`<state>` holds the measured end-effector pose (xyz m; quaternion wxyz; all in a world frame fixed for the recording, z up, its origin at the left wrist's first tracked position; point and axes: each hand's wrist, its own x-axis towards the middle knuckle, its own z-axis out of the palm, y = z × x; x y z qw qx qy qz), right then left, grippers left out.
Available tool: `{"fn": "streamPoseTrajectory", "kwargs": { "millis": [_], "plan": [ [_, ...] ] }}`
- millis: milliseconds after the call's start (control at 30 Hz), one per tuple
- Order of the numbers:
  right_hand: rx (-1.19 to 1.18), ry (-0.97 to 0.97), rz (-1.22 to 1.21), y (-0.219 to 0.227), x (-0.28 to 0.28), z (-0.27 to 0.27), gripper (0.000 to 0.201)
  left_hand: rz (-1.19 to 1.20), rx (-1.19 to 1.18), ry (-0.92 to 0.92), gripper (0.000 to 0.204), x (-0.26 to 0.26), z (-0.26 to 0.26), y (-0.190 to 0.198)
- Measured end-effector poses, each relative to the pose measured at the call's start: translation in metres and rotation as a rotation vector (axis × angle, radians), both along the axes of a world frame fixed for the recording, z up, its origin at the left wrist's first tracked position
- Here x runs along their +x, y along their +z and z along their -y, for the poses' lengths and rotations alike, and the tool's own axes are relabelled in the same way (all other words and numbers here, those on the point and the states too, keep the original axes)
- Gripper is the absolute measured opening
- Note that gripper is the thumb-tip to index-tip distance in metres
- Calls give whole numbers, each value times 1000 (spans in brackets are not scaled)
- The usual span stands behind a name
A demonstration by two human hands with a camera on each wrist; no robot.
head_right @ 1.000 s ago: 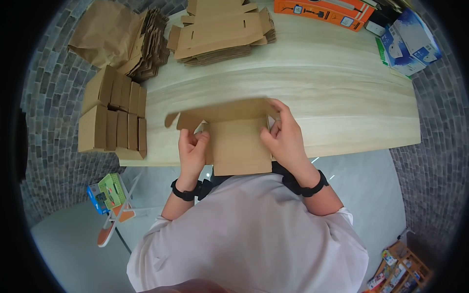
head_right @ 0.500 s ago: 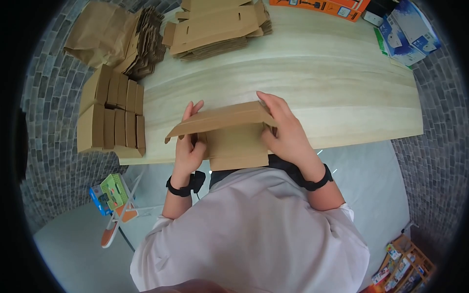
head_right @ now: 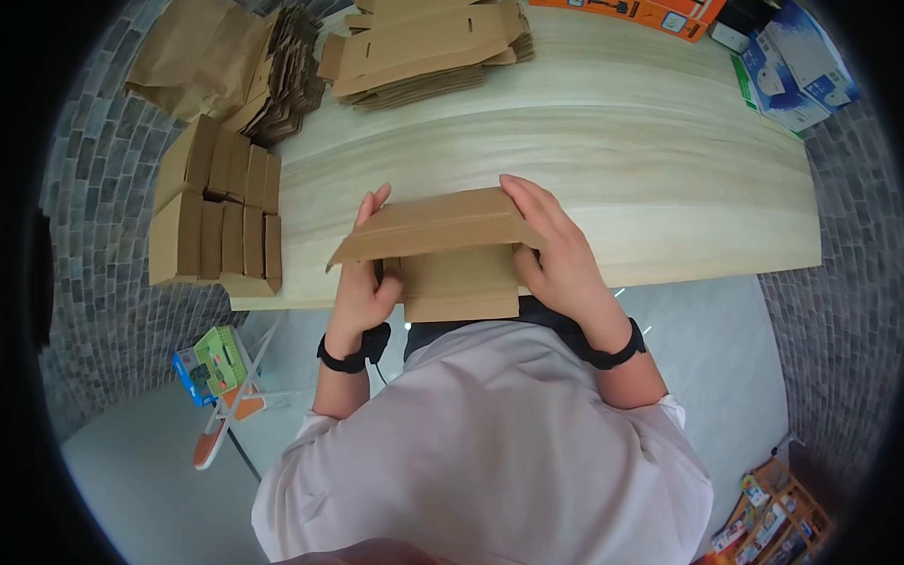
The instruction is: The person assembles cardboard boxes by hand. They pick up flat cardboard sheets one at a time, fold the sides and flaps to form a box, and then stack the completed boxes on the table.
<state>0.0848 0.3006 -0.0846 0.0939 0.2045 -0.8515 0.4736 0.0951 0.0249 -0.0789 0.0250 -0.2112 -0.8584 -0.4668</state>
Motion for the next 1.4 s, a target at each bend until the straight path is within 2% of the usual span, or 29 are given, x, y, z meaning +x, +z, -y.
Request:
{"fn": "streamPoseTrajectory", "kwargs": {
  "millis": [67, 133, 200, 233, 367, 433, 500, 633, 700, 967, 1033, 1100, 1233, 1300, 1333, 1400],
  "plan": [
    [23, 13, -14, 1, -1, 0, 68, 26, 31, 8, 91, -4, 10, -2],
    [-15, -27, 98, 3, 0, -1, 68, 51, 69, 4, 90, -5, 10, -2],
    [-43, -37, 138, 3, -1, -1, 67, 234, 259, 130, 86, -1, 4, 1],
    [-70, -46, 176, 3, -1, -1, 66, 236, 257, 127, 86, -1, 1, 0],
    [-87, -90, 281, 3, 1, 2, 66, 223, 176, 197, 83, 1, -8, 5],
    [-168, -65, 343, 5, 0, 2, 65, 221, 124, 210, 83, 0, -9, 5],
    [-168, -72, 310, 1, 1, 6, 63, 15, -95, 167, 85, -2, -4, -2],
    [-153, -93, 248, 3, 1, 14, 58, 11, -118, 170, 88, -3, -1, 4],
    [-138, -103, 239, 2, 1, 15, 57, 119, 63, 129, 94, -3, 2, -2],
    [-57, -91, 209, -1, 0, 16, 60, 182, 420, 26, 91, -2, 6, -15],
    [-88, -118, 357, 5, -1, 18, 60, 184, 469, 20, 91, -1, 8, -18],
    [-84, -123, 341, -3, 0, 17, 59, 173, 523, -1, 92, -2, 10, -20],
    [-88, -88, 324, 0, -2, 16, 58, 171, 439, -5, 89, -2, 12, -22],
    [-93, -65, 230, -4, -4, 16, 57, -6, 356, -2, 77, -5, 8, -17],
    [-97, -42, 136, -6, -4, 16, 57, -6, 356, -5, 77, -4, 7, -12],
    [-105, -28, 118, -4, -4, 15, 55, 36, 195, 39, 64, -2, 6, -4]
  ]
}}
